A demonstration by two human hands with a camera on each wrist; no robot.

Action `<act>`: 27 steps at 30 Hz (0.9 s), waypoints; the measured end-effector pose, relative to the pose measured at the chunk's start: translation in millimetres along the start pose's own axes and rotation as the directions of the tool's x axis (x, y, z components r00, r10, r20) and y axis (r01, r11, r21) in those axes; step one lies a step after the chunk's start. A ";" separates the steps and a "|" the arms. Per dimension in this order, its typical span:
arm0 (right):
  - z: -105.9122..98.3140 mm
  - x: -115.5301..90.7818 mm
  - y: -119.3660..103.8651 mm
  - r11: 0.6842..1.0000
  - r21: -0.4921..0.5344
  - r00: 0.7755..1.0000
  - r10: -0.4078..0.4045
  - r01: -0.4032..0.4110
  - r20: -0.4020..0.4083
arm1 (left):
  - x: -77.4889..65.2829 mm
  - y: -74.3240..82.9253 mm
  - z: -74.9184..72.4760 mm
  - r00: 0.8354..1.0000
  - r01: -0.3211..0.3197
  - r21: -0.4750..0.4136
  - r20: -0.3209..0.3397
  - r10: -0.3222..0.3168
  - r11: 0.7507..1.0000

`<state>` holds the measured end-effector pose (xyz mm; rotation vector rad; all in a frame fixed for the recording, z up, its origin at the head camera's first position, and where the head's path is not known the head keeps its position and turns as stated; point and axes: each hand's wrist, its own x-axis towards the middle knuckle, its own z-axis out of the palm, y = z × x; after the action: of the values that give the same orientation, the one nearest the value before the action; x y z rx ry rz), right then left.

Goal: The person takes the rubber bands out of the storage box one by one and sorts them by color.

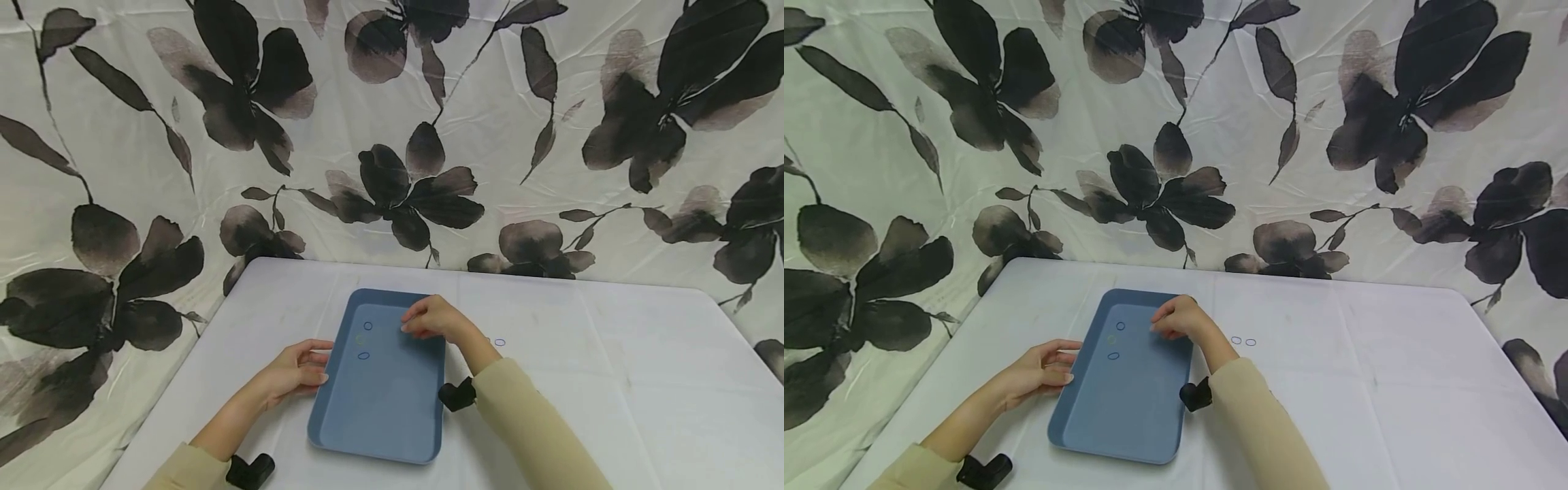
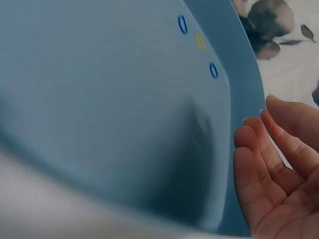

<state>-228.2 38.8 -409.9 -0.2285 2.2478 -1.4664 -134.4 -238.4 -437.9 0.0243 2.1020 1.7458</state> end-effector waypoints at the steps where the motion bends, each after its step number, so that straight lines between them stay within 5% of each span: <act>1: 3.5 0.9 -0.7 1.000 -0.011 1.000 -0.007 0.007 0.001 | -0.1 -0.2 -0.3 1.000 -0.002 0.002 0.000 0.002 1.000; 15: 44.5 11.4 -5.8 0.991 -0.108 0.996 -0.074 0.080 0.053 | -0.3 -1.2 -0.5 1.000 -0.024 0.001 0.012 0.024 1.000; 27: 73.0 16.9 2.9 0.970 -0.208 0.992 -0.127 0.123 -0.006 | -0.8 -1.5 -1.1 0.999 -0.028 0.004 0.022 0.028 1.000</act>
<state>-210.1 -26.6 -441.9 -0.4297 2.4416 -1.2974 -133.7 -240.0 -438.9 0.0740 2.0989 1.7494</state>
